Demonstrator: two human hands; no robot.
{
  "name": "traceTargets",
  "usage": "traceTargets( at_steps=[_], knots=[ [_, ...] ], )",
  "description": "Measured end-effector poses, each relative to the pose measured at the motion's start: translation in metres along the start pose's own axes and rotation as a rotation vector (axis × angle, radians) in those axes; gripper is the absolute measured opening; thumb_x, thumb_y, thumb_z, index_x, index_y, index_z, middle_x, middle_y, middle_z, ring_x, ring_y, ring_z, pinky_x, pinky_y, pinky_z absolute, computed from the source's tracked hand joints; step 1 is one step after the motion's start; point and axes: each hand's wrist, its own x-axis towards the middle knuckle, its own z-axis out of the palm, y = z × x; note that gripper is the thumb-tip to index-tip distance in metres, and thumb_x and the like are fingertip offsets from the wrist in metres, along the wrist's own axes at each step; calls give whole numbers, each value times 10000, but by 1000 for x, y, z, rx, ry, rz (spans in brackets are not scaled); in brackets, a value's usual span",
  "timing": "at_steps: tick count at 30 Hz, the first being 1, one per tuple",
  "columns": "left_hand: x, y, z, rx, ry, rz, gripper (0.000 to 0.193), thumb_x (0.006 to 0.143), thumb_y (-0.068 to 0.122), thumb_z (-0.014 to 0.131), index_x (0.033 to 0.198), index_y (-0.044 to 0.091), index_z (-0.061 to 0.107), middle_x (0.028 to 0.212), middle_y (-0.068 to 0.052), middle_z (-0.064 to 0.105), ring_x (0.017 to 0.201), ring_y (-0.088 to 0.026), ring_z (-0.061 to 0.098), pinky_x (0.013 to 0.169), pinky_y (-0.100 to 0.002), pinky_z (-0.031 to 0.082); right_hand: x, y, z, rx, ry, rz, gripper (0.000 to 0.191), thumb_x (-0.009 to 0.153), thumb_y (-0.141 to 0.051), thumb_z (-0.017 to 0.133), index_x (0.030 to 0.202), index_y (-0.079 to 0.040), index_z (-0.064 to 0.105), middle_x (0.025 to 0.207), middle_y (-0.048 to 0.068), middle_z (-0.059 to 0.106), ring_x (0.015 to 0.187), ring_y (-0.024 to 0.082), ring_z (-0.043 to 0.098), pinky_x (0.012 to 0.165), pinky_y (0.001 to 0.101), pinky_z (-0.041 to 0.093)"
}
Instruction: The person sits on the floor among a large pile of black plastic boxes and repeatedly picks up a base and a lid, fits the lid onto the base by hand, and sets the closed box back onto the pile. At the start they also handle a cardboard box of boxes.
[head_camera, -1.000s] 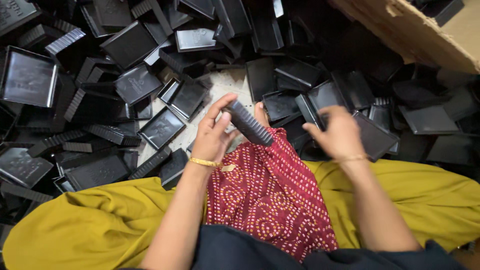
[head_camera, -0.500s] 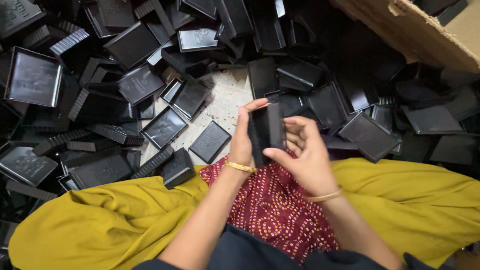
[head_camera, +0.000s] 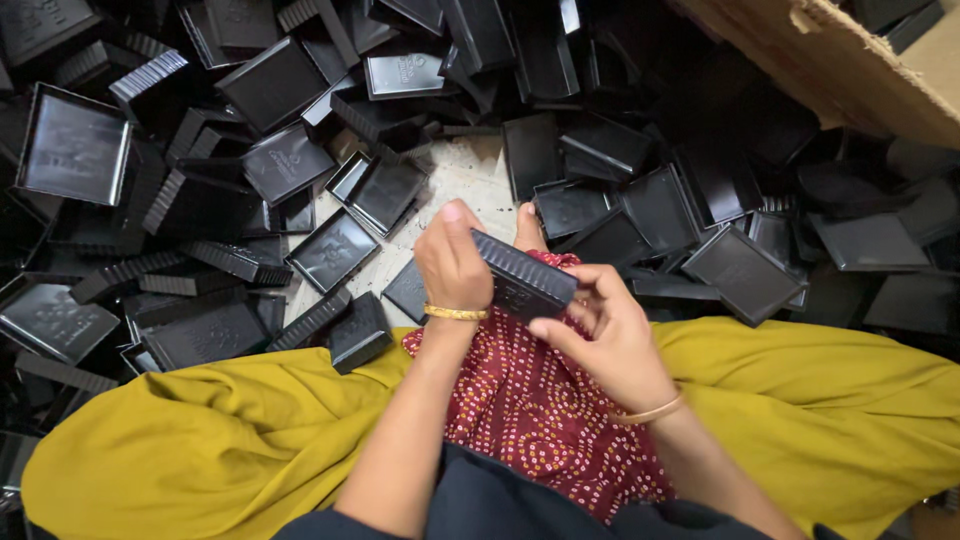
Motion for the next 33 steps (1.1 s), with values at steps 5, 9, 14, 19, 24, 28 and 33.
traceTargets(
  at_steps=[5,9,14,19,24,28,33],
  knots=[
    [0,4,0,0,7,-104,580,1102,339,242,690,47,527,637,-155,569,635,-366,596,667,-468,433,-3,-21,19,-168,97,-185,363,836,26,778,1141,60,584,1106,82,637,1026,131,702,935,276,620],
    [11,-3,15,-165,-59,-182,445,1086,347,326,908,49,603,832,-160,647,818,-338,654,796,-422,494,33,-80,-9,-796,173,-415,315,768,-2,877,1001,23,666,968,33,642,895,125,618,771,295,555],
    [19,-15,54,300,-432,27,523,736,352,821,1164,121,630,1402,-245,479,1345,-454,415,983,-663,309,78,-126,-60,-57,246,-675,168,1129,-157,736,1124,-41,615,974,31,627,883,142,580,853,305,543],
    [24,-21,75,572,-747,63,481,728,305,853,1128,180,616,1495,-150,413,1474,-370,293,1118,-775,140,150,-79,-79,-910,198,-499,196,977,-218,745,1077,-50,726,1063,68,746,956,207,710,859,329,559],
    [28,-28,50,326,-659,174,512,771,254,825,1217,169,588,1459,-112,481,1464,-345,389,1152,-750,182,187,-31,-97,-1503,88,-231,456,778,-280,820,1121,-72,601,1198,195,625,1137,426,551,886,544,457],
    [25,-32,11,-15,-542,161,620,887,273,733,1467,200,525,1416,-83,551,1463,-351,451,1247,-645,331,170,-29,-105,-1612,16,126,537,704,-340,850,1131,-132,601,1220,151,622,1190,396,532,965,561,428],
    [9,-29,21,206,-645,69,803,711,400,865,1413,192,536,1478,-224,430,1389,-453,426,1100,-677,281,116,-35,-101,-1376,185,-211,646,721,-262,864,1276,-90,581,1197,197,639,1153,401,606,982,507,489]
  ],
)
